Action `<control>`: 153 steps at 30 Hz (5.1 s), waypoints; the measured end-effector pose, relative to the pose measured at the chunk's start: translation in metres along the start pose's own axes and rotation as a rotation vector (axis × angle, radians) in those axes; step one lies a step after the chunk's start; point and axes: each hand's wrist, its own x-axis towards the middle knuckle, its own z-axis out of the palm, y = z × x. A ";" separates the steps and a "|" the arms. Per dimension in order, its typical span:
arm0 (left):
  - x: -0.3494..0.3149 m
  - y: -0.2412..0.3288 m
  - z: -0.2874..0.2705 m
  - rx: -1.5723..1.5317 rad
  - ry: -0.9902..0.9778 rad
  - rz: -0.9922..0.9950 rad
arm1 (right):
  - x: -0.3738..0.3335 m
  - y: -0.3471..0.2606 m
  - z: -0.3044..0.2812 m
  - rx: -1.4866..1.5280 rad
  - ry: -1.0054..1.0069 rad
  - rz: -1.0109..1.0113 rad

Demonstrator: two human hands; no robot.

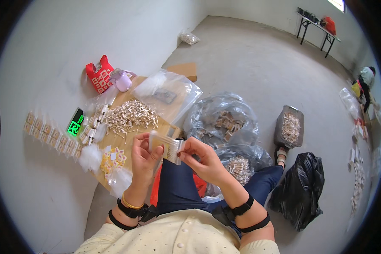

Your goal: The person sits on the floor and packs cotton swabs into small plastic bags. They pick up a bundle of swabs, place them into a clear plastic wrapper, and then apply a label to the front of the package. The finished packages are placed into a large plastic bag on the floor.

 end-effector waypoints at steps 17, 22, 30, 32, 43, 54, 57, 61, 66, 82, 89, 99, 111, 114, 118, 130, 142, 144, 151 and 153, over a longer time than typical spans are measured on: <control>0.006 0.033 0.020 0.465 -0.508 0.020 | -0.009 -0.029 -0.003 -0.460 0.004 -0.091; 0.006 0.025 0.016 0.293 -0.567 -0.035 | -0.015 -0.029 -0.010 -0.251 -0.081 0.013; 0.003 0.011 0.019 0.196 -0.351 0.028 | -0.022 -0.034 -0.029 0.363 -0.067 0.077; 0.001 0.003 0.027 0.052 -0.270 -0.125 | -0.022 -0.035 -0.032 0.439 -0.068 0.060; 0.000 -0.010 0.026 0.032 -0.347 -0.251 | -0.026 -0.016 -0.043 0.322 0.041 0.173; -0.002 -0.007 0.043 0.458 -0.302 -0.011 | -0.010 -0.011 -0.014 -0.491 0.495 -0.130; 0.000 -0.010 0.046 0.535 -0.262 0.091 | -0.006 -0.007 -0.011 -0.404 0.568 -0.130; 0.011 -0.018 0.045 0.822 -0.243 0.590 | -0.002 0.002 -0.016 -0.264 0.629 -0.112; 0.011 -0.018 0.058 0.204 -0.139 0.095 | -0.002 0.006 -0.010 -0.375 0.654 -0.148; 0.012 -0.027 0.053 0.211 -0.055 0.206 | 0.012 0.010 -0.005 -0.079 0.657 -0.125; 0.016 -0.016 0.052 0.019 -0.061 -0.028 | 0.014 0.011 -0.006 -0.199 0.624 -0.147; 0.017 -0.032 0.056 0.121 0.021 0.241 | 0.021 0.012 0.008 -0.147 0.635 -0.197; 0.015 -0.017 0.051 0.657 0.021 0.477 | 0.022 0.010 0.005 -0.004 0.634 -0.131; 0.014 -0.014 0.047 0.536 -0.008 0.413 | 0.020 0.014 -0.003 0.042 0.634 -0.086; 0.014 -0.022 0.041 0.214 -0.015 0.188 | 0.021 0.022 -0.004 -0.071 0.663 -0.135; 0.010 -0.015 0.036 -0.105 -0.079 -0.110 | 0.017 0.021 -0.018 -0.145 0.713 -0.136; 0.018 -0.028 -0.058 0.130 0.007 -0.167 | -0.054 0.065 -0.114 -0.217 0.870 -0.047; 0.021 -0.030 -0.119 0.333 0.124 -0.162 | -0.080 0.078 -0.138 -0.146 0.920 -0.034; 0.013 -0.032 -0.294 1.122 0.469 -0.170 | -0.124 0.092 -0.164 -0.134 1.020 0.107; 0.013 -0.037 -0.318 1.246 0.465 -0.229 | -0.120 0.090 -0.161 -0.143 0.977 0.128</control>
